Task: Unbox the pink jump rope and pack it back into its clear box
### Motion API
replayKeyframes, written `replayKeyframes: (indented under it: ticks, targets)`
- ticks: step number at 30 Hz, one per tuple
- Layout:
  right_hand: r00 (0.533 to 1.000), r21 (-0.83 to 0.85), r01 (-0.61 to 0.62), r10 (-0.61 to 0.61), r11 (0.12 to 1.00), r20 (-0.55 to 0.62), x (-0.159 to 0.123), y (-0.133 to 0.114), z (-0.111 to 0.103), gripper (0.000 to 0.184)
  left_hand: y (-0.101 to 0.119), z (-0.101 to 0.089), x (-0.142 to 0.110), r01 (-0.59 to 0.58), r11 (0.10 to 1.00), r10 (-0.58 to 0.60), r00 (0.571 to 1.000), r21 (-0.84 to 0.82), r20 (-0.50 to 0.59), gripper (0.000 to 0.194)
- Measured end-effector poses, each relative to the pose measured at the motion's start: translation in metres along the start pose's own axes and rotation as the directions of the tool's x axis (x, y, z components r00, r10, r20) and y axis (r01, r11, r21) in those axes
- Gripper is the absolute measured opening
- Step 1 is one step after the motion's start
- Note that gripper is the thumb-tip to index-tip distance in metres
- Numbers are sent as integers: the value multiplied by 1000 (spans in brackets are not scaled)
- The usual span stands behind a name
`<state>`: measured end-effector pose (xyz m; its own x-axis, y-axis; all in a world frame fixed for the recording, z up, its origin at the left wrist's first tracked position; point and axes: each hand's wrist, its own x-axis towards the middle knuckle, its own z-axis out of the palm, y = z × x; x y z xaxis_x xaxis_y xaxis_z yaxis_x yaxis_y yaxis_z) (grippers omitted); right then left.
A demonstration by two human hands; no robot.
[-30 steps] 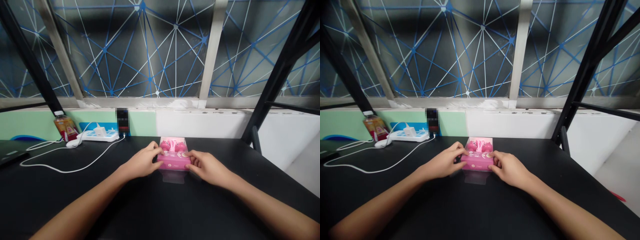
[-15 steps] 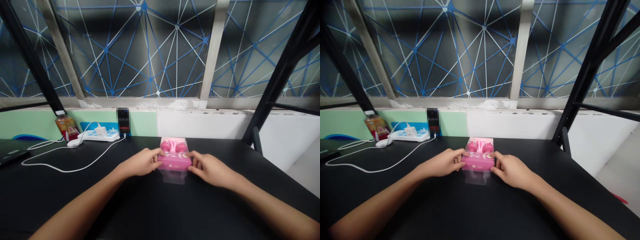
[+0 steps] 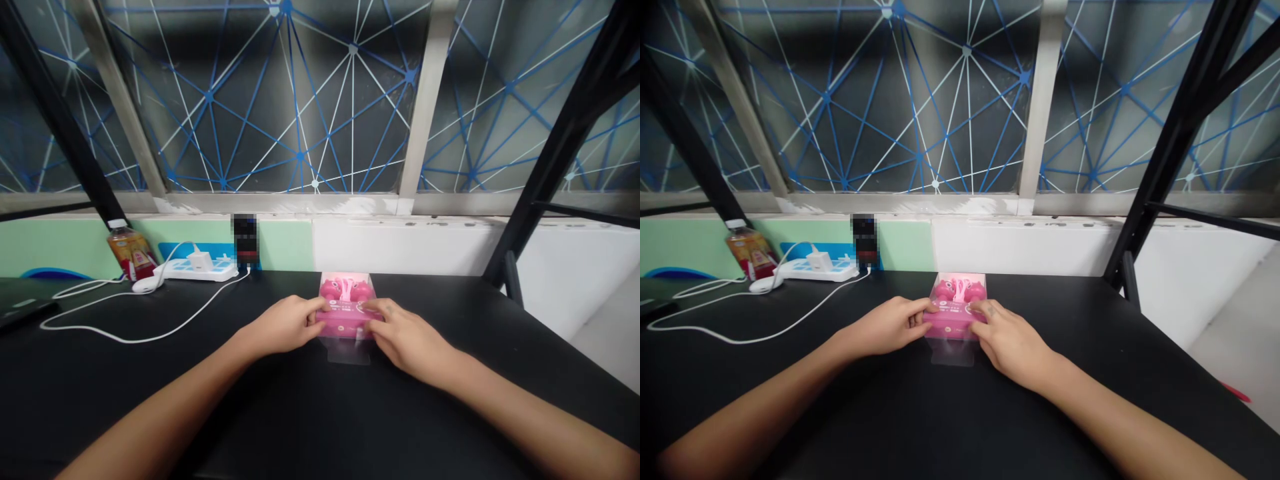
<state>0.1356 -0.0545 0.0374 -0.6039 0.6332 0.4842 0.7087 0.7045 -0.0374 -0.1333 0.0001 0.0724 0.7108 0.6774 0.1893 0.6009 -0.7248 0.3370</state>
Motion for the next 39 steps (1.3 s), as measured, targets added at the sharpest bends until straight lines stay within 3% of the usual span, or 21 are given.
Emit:
replayKeyframes:
  ticks: [4, 8, 10, 15, 19, 27, 30, 34, 39]
  targets:
    - [999, -24, -13, 14, 1000, 52, -1, -5, -3, 14, -1, 1, 1, -4, 1000, 4, 1000, 6, 1, 19]
    - [995, -27, -18, 21, 999, 95, -3, -6, -4, 34, -1, 2, 2, -6, 1000, 7, 1000, 17, -9, 19]
    - [996, -21, -7, 9, 1000, 92, -3, -6, -3, 34, 0, 2, 2, -9, 1000, 10, 1000, 13, -16, 19]
    - [999, 55, -50, 50, 997, 8, -1, -1, -2, 14, 2, 0, 0, -41, 999, 41, 999, -12, -9, 21]
    - [993, 179, -76, 90, 981, -70, 2, 5, -1, 19, 4, 2, 0, -45, 998, 45, 999, 42, -4, 20]
    - [991, 244, -50, 78, 969, -107, 3, 11, 5, 20, 4, 13, 2, -42, 970, 80, 986, 240, -148, 19]
    - [991, 236, -51, 79, 970, -112, 2, 12, 5, 21, 2, 12, 2, -89, 974, 129, 975, 209, -182, 18]
    - [993, 227, -73, 93, 971, -79, 3, 11, 3, 21, -1, 6, 0, -181, 979, 191, 975, 93, -115, 17]
    - [993, 208, -90, 103, 974, -50, 3, 9, -2, 23, 0, 4, -3, -161, 982, 171, 979, 97, -110, 18]
